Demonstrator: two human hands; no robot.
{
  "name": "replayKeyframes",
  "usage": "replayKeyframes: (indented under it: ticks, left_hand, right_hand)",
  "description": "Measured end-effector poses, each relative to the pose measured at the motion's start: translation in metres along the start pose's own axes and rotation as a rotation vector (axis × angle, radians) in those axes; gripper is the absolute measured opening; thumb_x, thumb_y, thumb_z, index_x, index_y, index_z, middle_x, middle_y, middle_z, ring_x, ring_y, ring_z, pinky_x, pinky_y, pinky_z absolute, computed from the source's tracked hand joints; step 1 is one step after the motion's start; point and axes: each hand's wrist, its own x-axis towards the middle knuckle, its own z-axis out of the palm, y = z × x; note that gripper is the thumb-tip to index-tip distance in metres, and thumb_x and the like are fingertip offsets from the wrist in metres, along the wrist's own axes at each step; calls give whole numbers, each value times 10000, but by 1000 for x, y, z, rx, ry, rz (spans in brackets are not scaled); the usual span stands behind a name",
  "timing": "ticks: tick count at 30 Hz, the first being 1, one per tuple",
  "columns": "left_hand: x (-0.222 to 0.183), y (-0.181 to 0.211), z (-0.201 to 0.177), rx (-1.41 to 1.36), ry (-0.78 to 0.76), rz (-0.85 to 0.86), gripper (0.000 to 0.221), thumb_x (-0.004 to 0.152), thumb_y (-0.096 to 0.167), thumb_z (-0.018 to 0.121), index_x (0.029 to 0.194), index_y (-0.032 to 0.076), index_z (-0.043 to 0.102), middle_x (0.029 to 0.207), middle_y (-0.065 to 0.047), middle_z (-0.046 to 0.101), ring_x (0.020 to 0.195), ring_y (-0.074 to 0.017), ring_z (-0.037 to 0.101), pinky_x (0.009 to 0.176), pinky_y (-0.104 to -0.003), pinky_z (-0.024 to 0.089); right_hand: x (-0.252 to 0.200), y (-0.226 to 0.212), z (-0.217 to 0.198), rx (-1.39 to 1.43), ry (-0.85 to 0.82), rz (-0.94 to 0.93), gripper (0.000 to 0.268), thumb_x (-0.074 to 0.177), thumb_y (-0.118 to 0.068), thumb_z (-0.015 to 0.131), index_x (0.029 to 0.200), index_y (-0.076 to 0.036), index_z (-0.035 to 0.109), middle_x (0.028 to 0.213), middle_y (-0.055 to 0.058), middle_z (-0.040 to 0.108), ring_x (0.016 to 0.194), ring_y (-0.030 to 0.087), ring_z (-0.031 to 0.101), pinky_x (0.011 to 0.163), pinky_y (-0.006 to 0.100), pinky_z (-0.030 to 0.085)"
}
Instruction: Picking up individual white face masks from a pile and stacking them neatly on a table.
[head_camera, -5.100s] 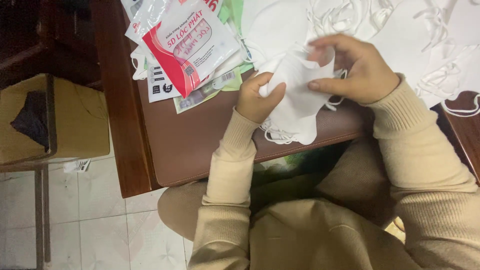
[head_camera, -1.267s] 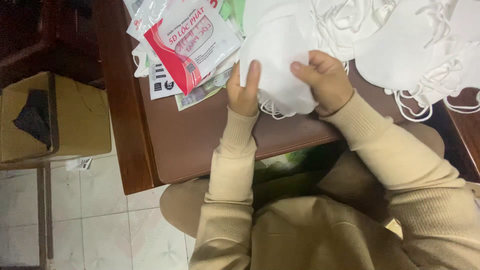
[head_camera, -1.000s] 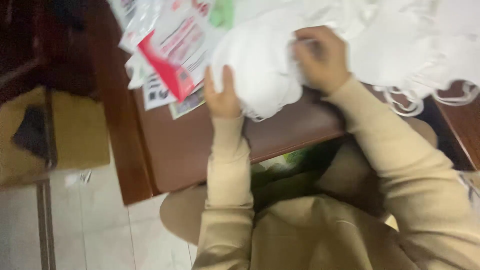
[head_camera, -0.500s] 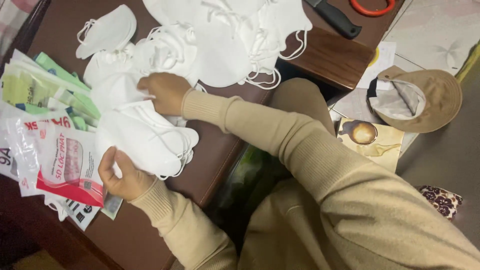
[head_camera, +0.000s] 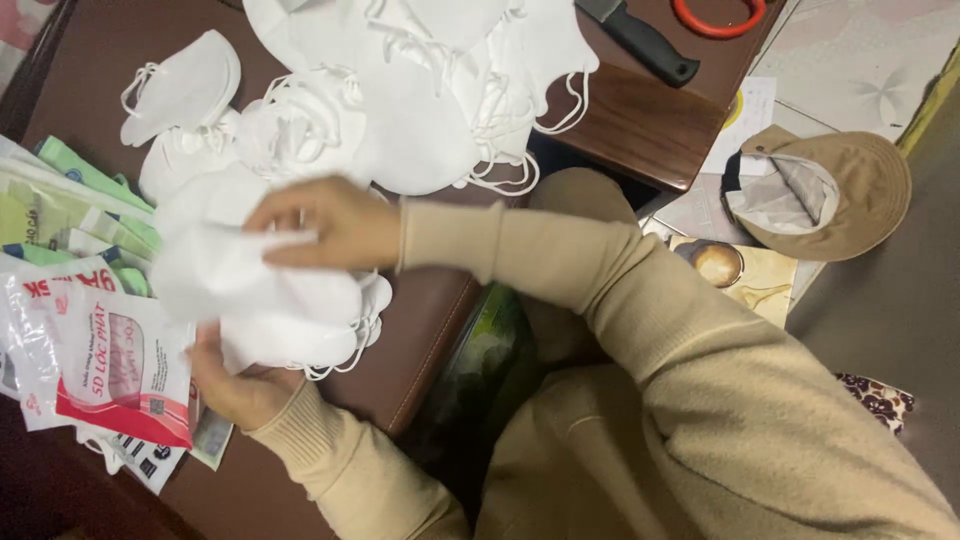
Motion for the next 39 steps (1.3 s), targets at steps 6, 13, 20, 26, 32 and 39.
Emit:
replayKeyframes:
  ticks: [6,13,20,26,32,39]
  left_hand:
    - [5,-8,0,-138,-31,-135,429,909,478,599,1083,108,729,1032,-102,763,975,-184,773,935,-343,680]
    - [14,-32,-26,7,-82,69,280,1045,140,641,1310,47,628,1186,-152,722,1027,-183,738,938,-336,664]
    - [22,-44,-46,270,-86,289,346,1096,86,632,1428,57,541,1405,-169,549,1331,-263,518,1152,-450,435]
    - [17,-35,-39,319,-70,295,341,1093,72,625,1418,47,524,1422,-176,500,1376,-296,443,1199,-485,323]
    - [19,-38,-38,303,-106,258,325,1099,83,611,1411,59,523,1424,-163,485,1353,-276,457,1165,-450,360]
    - [34,-58,-55,223,-103,119,210,1090,136,601,1294,90,617,1302,-112,586,1190,-201,609,1057,-333,528]
  right_hand:
    - [-31,14,34,-181,-130,59,305,882,-304,773,1157,-197,694,821,62,681,763,265,711,720,409,601]
    - [-10,11,15,-249,-117,-4,323,954,-458,740,1143,-197,712,865,46,699,791,254,737,680,382,605]
    - [-2,22,1,-947,-479,126,586,858,-367,808,1356,-136,602,1241,130,607,1103,352,589,813,476,559]
    - [6,26,3,-1016,-634,179,684,906,-288,789,1482,-120,460,1163,166,658,1043,375,647,802,483,548]
    - [-5,65,-4,-893,-620,166,304,954,-244,671,1234,-171,578,1034,131,660,929,381,703,733,526,576]
    - [2,62,-15,-864,-620,140,188,940,-215,658,1115,-171,610,984,100,644,887,353,715,690,507,589]
